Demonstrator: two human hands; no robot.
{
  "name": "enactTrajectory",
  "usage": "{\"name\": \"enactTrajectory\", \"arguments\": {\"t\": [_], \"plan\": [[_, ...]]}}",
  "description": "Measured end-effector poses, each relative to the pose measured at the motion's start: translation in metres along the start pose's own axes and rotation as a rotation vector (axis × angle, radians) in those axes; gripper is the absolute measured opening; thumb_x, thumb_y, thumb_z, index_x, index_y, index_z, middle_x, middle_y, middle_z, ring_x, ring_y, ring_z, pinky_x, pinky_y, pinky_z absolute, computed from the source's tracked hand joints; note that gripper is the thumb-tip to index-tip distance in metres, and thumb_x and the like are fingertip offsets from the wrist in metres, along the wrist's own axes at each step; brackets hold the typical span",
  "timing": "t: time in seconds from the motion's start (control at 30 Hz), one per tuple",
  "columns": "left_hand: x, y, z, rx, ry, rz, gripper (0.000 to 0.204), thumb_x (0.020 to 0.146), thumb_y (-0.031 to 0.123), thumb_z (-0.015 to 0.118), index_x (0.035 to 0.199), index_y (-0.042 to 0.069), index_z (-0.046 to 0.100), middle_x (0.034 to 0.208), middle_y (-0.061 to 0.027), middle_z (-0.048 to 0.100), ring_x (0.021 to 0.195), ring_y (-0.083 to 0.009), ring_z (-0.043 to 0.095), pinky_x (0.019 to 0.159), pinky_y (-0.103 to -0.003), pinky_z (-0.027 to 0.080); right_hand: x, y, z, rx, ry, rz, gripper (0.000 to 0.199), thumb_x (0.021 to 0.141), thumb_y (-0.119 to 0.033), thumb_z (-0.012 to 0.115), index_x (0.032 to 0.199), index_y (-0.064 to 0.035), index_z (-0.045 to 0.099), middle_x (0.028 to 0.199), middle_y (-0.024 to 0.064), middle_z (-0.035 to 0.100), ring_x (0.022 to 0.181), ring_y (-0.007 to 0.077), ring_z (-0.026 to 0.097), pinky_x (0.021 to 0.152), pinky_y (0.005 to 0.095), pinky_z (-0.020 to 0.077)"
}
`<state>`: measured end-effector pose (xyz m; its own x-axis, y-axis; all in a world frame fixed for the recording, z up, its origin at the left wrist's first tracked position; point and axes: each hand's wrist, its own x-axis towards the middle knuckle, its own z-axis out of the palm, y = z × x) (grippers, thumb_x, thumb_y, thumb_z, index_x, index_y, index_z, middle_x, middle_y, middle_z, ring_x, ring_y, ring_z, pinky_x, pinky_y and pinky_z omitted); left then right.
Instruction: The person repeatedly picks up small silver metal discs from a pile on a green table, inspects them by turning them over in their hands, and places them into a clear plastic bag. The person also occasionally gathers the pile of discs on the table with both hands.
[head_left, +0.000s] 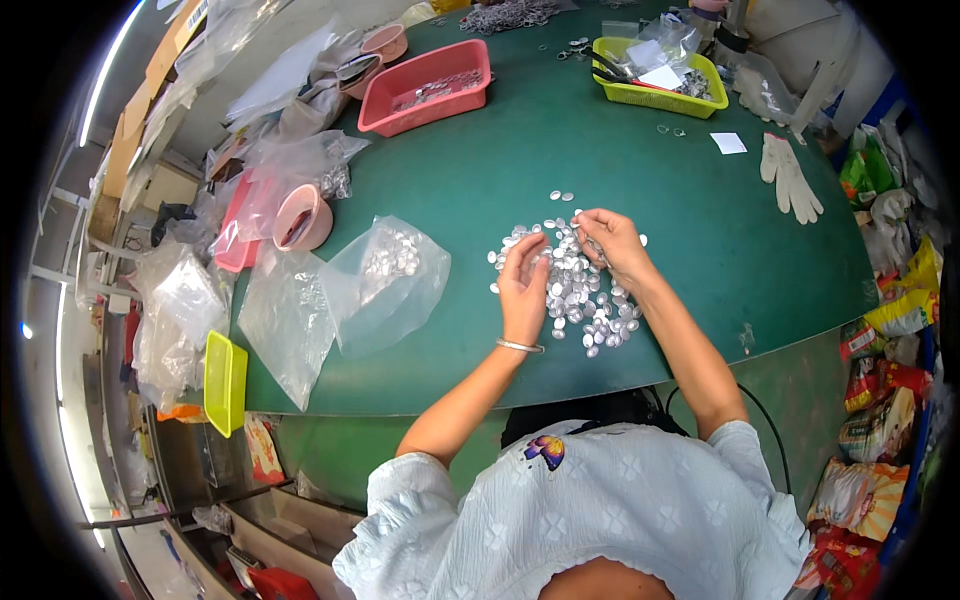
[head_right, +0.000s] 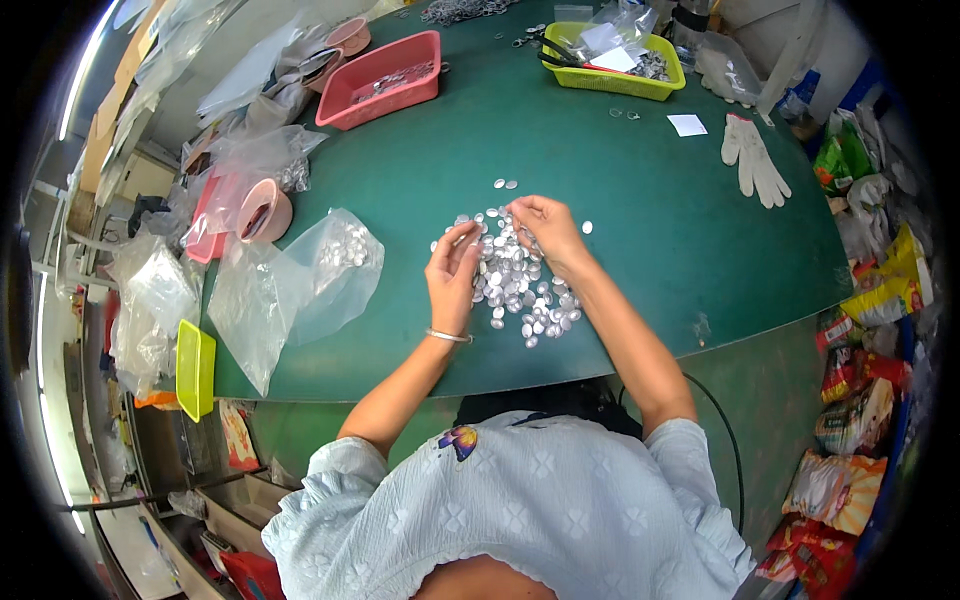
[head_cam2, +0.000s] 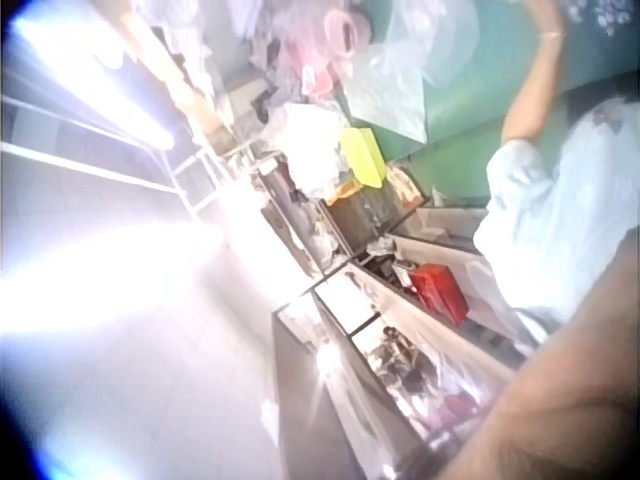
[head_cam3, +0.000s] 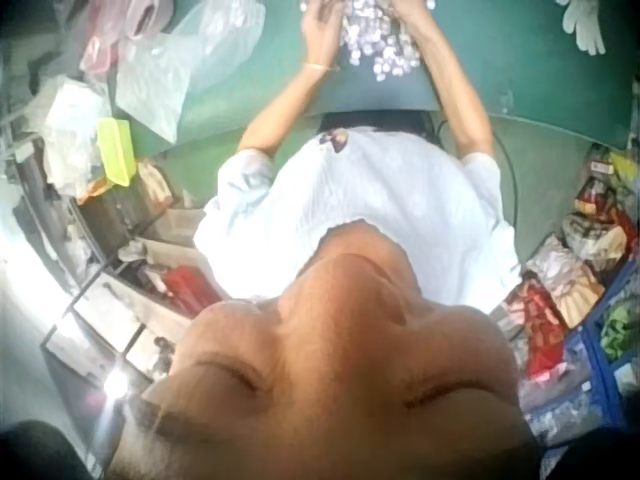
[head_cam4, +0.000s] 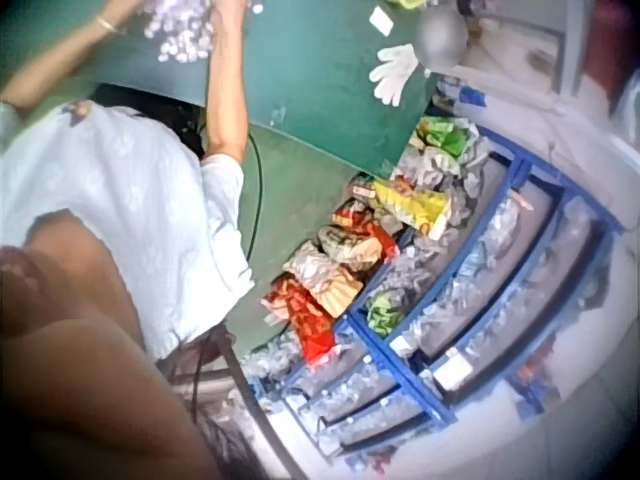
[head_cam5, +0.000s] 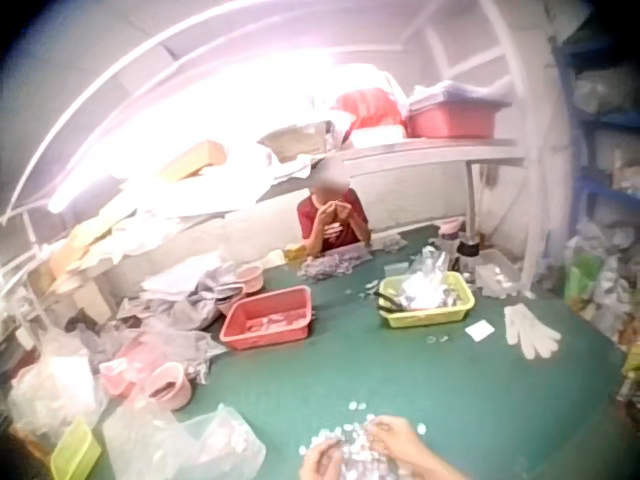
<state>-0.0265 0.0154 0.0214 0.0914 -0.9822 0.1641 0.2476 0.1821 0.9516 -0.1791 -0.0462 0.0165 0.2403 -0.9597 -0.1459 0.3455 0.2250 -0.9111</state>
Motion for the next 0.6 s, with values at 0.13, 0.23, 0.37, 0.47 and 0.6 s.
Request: {"name": "enactTrajectory", "arguments": {"t": [0.13,0.23,0.37,0.47,0.6], "plan": [[0.013,0.012,0.031,-0.52,0.127,-0.415,0.034,0.096,0.02,0.041,0.123,-0.001,0.045,0.118,-0.0113,0.052,0.113,-0.0194,0.048,0.097,-0.032,0.039,-0.005,-0.009,0.033,0.572,0.157,0.074,0.019,0.095,-0.016,0.045,0.1,0.0011,0.051,0.075,0.0054,0.052,0.055,0.0099,0.047,0.042,0.0226,0.0341],[0.024,0.006,0.036,-0.622,0.166,-0.388,0.033,0.097,0.024,0.036,0.118,0.001,0.047,0.115,-0.0088,0.052,0.108,-0.0174,0.049,0.097,-0.032,0.038,-0.008,-0.007,0.061,0.618,0.143,-0.052,0.022,0.097,-0.016,0.039,0.099,0.0018,0.052,0.077,0.0069,0.053,0.065,0.0132,0.05,0.057,0.0268,0.0433],[0.034,0.024,0.046,-0.702,0.267,-0.438,0.025,0.096,0.024,0.037,0.103,0.007,0.053,0.107,-0.0037,0.052,0.104,-0.0148,0.05,0.094,-0.032,0.04,-0.006,-0.016,0.076,0.256,0.133,-0.312,0.021,0.096,-0.011,0.037,0.101,0.0015,0.053,0.082,0.0058,0.055,0.079,0.0112,0.052,0.074,0.024,0.0446],[0.043,0.043,0.051,-0.671,0.285,-0.451,0.024,0.096,0.023,0.036,0.103,0.007,0.053,0.107,-0.0028,0.052,0.104,-0.0147,0.05,0.093,-0.032,0.041,-0.008,-0.033,0.087,-0.012,0.145,-0.457,0.021,0.093,-0.006,0.036,0.104,0.0021,0.053,0.087,0.0069,0.057,0.083,0.0109,0.053,0.077,0.0241,0.0444],[0.057,0.039,0.041,-0.86,0.18,-0.421,0.024,0.095,0.021,0.036,0.103,0.006,0.053,0.112,-0.006,0.054,0.11,-0.0182,0.05,0.097,-0.033,0.04,-0.005,-0.05,0.092,-0.153,0.1,-0.516,0.022,0.09,0.001,0.039,0.104,0.0031,0.055,0.094,0.0089,0.058,0.092,0.0131,0.055,0.085,0.0254,0.0427]]}}
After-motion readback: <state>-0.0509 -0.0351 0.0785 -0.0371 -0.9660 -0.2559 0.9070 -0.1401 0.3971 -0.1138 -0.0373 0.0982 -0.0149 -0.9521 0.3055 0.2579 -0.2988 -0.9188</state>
